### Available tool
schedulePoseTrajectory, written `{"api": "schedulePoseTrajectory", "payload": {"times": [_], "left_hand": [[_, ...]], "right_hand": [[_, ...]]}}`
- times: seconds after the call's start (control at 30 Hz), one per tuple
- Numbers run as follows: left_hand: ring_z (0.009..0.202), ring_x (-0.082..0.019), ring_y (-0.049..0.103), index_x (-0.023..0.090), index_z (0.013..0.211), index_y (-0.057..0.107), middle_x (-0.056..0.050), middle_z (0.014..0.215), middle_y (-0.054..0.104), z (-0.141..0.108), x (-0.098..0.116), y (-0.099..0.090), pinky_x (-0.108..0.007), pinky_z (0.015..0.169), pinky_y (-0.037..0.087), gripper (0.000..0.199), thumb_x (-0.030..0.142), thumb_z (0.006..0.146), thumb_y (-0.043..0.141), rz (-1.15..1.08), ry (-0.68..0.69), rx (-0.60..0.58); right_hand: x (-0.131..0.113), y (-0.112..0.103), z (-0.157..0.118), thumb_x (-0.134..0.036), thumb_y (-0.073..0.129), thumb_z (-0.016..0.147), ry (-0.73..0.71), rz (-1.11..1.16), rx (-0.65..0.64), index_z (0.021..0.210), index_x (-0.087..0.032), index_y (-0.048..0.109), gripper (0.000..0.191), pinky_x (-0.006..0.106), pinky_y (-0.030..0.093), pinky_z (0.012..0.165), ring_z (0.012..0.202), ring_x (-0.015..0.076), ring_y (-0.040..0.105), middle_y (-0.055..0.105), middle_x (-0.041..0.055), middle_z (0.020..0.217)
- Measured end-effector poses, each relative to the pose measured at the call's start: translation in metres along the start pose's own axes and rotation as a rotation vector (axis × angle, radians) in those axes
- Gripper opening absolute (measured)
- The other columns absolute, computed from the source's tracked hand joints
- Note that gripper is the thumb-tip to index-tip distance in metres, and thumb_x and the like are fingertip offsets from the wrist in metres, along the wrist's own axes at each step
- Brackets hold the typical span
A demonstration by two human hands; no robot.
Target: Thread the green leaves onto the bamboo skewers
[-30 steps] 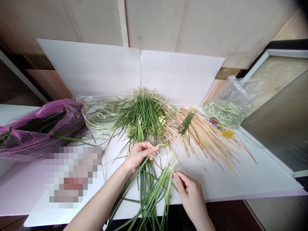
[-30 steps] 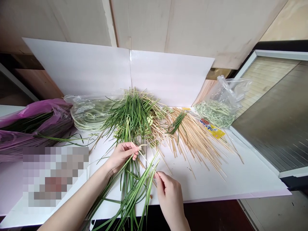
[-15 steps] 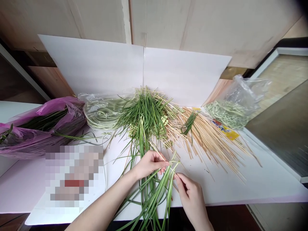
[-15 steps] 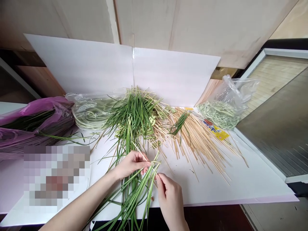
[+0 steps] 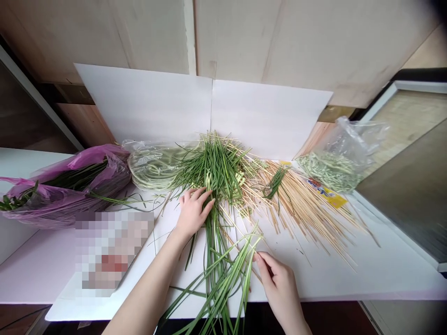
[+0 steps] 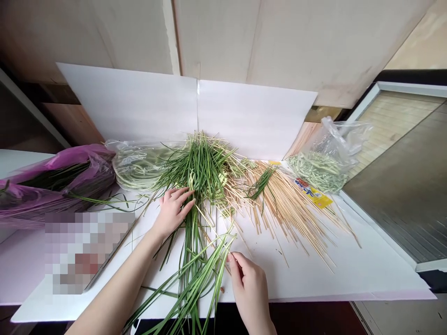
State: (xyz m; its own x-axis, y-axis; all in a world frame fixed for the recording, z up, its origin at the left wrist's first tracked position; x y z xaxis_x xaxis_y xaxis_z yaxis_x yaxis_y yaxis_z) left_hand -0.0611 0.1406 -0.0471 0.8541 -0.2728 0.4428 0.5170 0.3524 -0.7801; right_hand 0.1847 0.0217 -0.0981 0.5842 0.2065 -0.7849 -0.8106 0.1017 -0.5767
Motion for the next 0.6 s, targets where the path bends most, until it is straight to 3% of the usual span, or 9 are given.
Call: {"api": "schedulePoseTrajectory", "payload": {"times": [0.13,0.33,0.5,0.6], "left_hand": [[0.12,-0.036,0.044,0.024,0.127,0.061,-0.012,0.13,0.061,-0.004,0.005,0.01,-0.053,0.096,0.03,0.037,0.036,0.093,0.054,0.17,0.039,-0.023],[0.11,-0.034,0.051,0.017,0.126,0.055,-0.015,0.116,0.065,-0.006,-0.002,0.007,-0.051,0.093,0.031,0.04,0.035,0.09,0.058,0.189,-0.062,0.057],[0.105,-0.031,0.054,0.02,0.124,0.055,-0.009,0.099,0.07,-0.005,-0.005,0.005,-0.049,0.094,0.028,0.039,0.019,0.085,0.059,0.072,-0.103,0.07],[0.096,-0.027,0.058,0.021,0.119,0.058,-0.005,0.088,0.069,-0.005,-0.009,0.0,-0.046,0.092,0.029,0.032,0.021,0.087,0.057,-0.063,-0.169,0.085]], "right_hand": [[-0.002,-0.001,0.0,-0.045,0.041,0.101,-0.026,-0.035,0.005,0.078,-0.019,0.063,0.041,0.022,0.029,0.046,0.047,0.0126,0.042,0.049,-0.0028,0.055],[-0.003,-0.002,0.0,-0.045,0.04,0.101,-0.038,-0.055,0.011,0.078,-0.02,0.063,0.041,0.023,0.028,0.046,0.047,0.0133,0.043,0.05,-0.0024,0.055],[-0.003,0.0,0.0,-0.044,0.04,0.102,-0.043,-0.057,-0.002,0.078,-0.02,0.062,0.04,0.022,0.029,0.046,0.047,0.0134,0.044,0.051,-0.0022,0.055],[-0.003,-0.001,0.0,-0.044,0.04,0.102,-0.042,-0.059,-0.002,0.078,-0.02,0.062,0.041,0.022,0.028,0.045,0.046,0.013,0.043,0.051,-0.0024,0.055]]}}
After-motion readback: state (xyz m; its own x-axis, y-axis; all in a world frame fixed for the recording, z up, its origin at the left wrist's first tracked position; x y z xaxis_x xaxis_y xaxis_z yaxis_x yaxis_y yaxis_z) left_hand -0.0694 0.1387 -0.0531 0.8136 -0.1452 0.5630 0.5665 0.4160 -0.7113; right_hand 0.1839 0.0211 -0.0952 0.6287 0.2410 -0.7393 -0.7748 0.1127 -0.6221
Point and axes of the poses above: each hand's wrist, its own z-axis towards the middle knuckle, its own y-axis out of the palm, x = y × z, the point moved 8 cm from there along z, towards the middle knuckle
